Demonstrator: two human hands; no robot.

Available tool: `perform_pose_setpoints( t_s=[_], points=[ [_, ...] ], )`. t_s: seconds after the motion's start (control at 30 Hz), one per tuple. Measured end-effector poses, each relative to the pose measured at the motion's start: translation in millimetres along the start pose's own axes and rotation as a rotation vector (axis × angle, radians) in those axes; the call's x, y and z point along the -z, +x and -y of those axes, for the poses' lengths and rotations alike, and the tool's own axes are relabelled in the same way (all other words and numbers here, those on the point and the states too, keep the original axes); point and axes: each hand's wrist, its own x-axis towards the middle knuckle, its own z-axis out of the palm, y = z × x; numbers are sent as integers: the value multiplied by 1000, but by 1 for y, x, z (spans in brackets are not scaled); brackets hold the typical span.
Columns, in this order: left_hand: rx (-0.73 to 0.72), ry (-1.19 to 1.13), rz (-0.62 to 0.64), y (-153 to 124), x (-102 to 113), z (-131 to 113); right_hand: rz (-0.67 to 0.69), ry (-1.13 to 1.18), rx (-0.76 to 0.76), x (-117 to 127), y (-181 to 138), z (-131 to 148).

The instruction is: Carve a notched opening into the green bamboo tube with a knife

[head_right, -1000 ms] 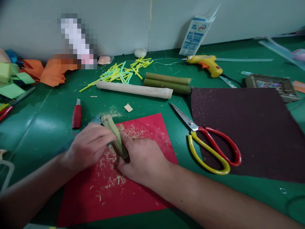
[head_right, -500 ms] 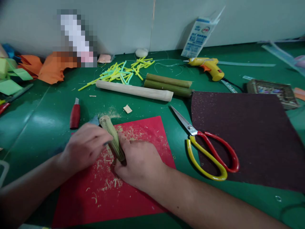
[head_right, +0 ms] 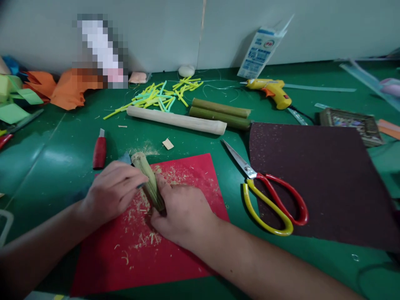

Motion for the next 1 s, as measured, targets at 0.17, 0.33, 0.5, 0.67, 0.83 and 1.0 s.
perform_pose_setpoints(
  t_s=[0.17, 0.33, 0.5, 0.67, 0.83, 1.0],
  points=[
    [-27, -19, 13, 0, -1, -3, 11, -12, -12, -1, -2, 0],
    [-78, -54, 65, 1, -2, -4, -9, 8, -3, -2, 1, 1],
    [13, 7, 4, 1, 0, -1, -6, 4, -17, -1, 2, 1],
    [-56, -44, 46, -1, -1, -3, 6, 18, -25, -1, 3, -1],
    [-67, -36, 54, 1, -1, -4, 10, 22, -30, -4, 4, -1],
    [15, 29, -1, 0, -1, -4, -21, -4, -22, -3, 2, 0]
  ],
)
